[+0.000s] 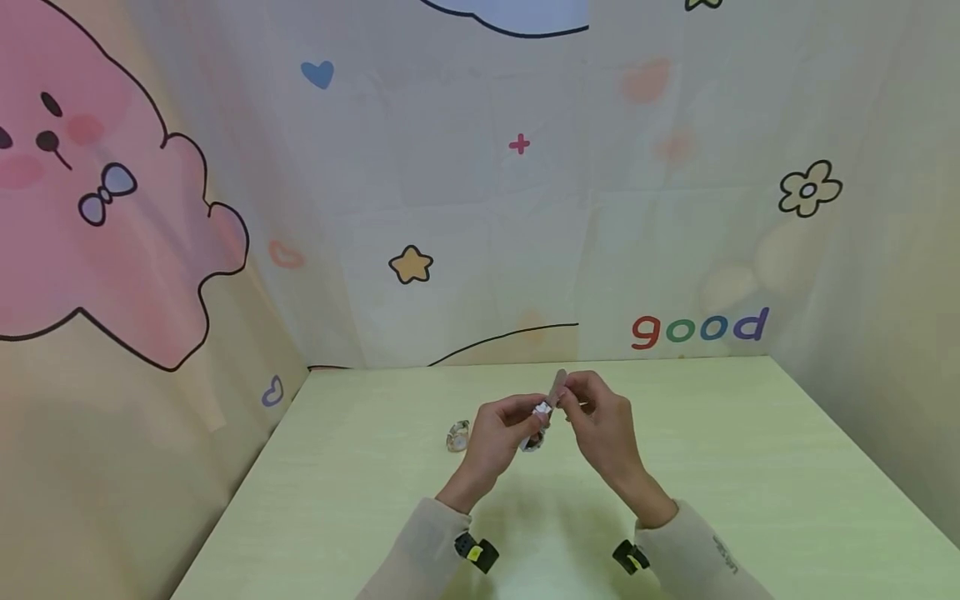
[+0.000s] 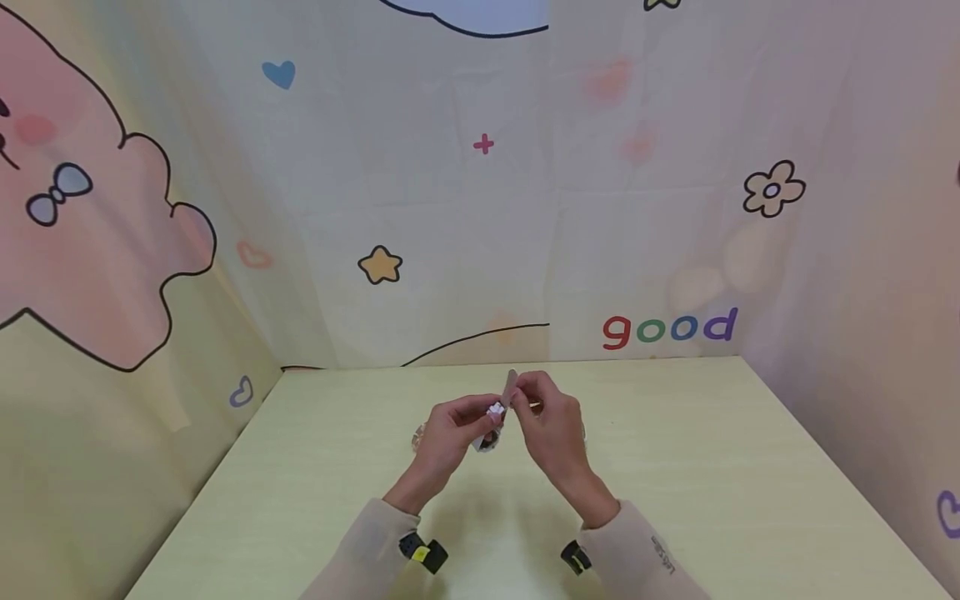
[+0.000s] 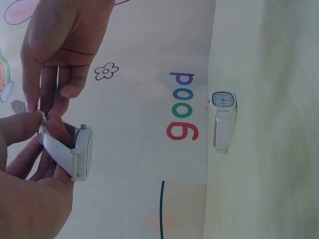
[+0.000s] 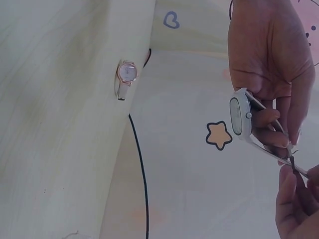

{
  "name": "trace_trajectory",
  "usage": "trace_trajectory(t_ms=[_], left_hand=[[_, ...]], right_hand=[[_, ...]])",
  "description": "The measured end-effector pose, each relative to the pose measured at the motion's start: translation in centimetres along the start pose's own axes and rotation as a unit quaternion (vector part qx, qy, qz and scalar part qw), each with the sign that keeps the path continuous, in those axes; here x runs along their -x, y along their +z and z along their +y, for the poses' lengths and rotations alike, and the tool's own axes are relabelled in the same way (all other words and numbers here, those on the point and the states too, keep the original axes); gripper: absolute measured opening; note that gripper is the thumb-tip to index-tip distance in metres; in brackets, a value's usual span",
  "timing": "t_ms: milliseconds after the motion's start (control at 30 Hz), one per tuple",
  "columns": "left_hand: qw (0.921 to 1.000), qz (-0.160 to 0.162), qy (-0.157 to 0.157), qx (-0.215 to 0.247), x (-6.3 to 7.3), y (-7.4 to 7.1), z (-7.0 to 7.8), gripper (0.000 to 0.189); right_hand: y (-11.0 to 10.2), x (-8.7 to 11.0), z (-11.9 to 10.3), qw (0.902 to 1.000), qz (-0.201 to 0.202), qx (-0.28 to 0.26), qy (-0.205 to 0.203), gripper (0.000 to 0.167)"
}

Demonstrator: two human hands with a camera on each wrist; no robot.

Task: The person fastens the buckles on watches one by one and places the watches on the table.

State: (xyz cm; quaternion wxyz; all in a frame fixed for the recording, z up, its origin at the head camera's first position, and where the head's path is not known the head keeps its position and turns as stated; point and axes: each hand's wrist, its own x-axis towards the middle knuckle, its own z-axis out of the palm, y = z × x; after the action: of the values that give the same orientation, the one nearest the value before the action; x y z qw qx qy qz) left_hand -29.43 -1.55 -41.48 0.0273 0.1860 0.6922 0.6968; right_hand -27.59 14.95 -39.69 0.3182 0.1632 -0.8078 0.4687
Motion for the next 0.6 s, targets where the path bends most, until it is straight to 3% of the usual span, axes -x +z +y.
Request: trace_trajectory(t_ms=[400,600], left_hand=[[1.0,-0.005,0.005,0.005,-0.06,0.12,0.0,0.025],[0.9999,0.005,0.009,0.005,-0.02,0.24,0.21,0.022]], right_hand=[[-0.38,-0.11,0.02,0.995,-0.014,-0.058,0.08,0.016],[-0.49,-0.06,-0.09,0.9928,-0.029,-0.072,0.092,0.016]])
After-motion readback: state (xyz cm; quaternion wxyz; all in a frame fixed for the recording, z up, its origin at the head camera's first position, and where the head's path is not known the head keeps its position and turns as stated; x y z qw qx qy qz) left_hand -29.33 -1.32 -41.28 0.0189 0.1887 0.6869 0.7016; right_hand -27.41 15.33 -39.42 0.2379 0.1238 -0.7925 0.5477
